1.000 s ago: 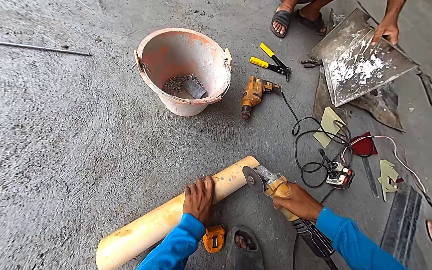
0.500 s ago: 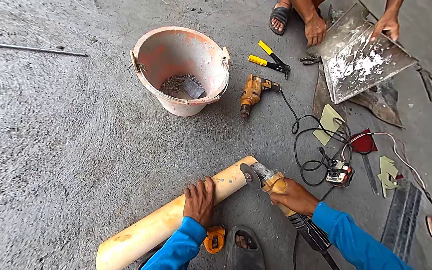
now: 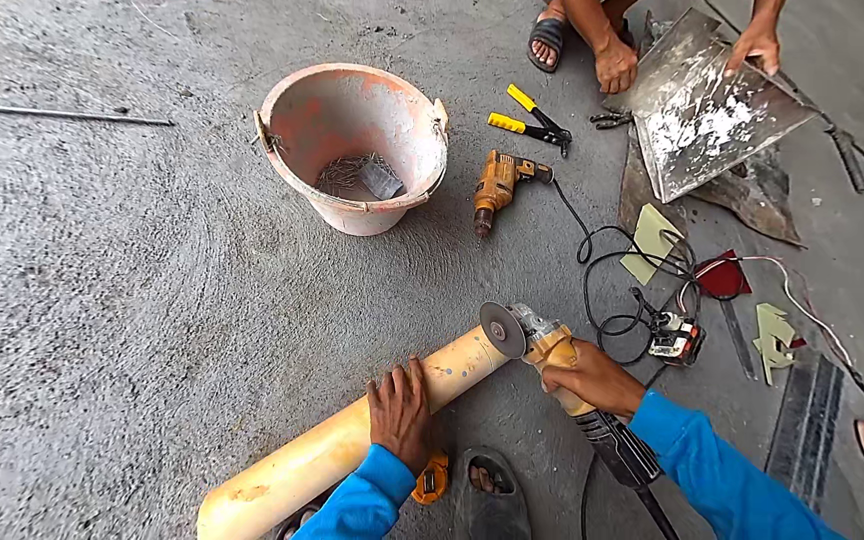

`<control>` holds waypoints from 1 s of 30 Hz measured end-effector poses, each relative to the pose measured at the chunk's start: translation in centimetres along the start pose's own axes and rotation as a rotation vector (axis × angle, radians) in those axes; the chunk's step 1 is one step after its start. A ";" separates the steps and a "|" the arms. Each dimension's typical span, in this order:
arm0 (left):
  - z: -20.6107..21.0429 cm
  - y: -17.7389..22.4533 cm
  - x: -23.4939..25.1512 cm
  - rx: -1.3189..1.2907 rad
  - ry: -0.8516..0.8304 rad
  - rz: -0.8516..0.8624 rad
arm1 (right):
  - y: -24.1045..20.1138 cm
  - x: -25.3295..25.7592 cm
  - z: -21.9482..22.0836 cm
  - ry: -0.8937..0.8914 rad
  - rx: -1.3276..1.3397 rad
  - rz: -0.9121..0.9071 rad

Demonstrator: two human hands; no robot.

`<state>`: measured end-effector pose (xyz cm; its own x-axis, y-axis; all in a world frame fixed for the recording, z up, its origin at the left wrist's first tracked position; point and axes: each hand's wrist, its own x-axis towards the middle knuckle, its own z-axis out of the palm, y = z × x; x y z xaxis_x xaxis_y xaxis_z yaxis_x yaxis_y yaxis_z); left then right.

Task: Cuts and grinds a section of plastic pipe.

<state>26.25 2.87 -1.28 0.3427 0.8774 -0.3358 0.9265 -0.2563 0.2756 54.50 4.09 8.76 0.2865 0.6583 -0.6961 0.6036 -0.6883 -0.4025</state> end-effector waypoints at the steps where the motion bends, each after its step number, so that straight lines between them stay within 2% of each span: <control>1: -0.6 0.1 0.2 -0.018 -0.054 -0.002 | 0.1 -0.3 -0.3 0.011 0.007 -0.007; 3: -1.3 0.1 0.9 0.002 -0.095 0.010 | 0.3 -0.8 -0.8 0.021 -0.014 -0.009; 7: -0.1 -1.1 2.0 0.045 0.059 0.022 | 1.4 -1.1 -0.6 -0.006 -0.082 0.027; 13: -0.6 -0.7 2.7 0.066 -0.147 -0.008 | 2.6 -0.8 0.5 -0.060 -0.174 0.075; 30: -0.7 -0.3 2.7 0.092 -0.184 -0.006 | 2.4 0.0 0.6 -0.084 -0.253 0.091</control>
<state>26.80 5.55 -1.61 0.3519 0.7922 -0.4985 0.9360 -0.2944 0.1928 55.46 2.27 7.47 0.2918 0.5629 -0.7733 0.7480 -0.6382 -0.1823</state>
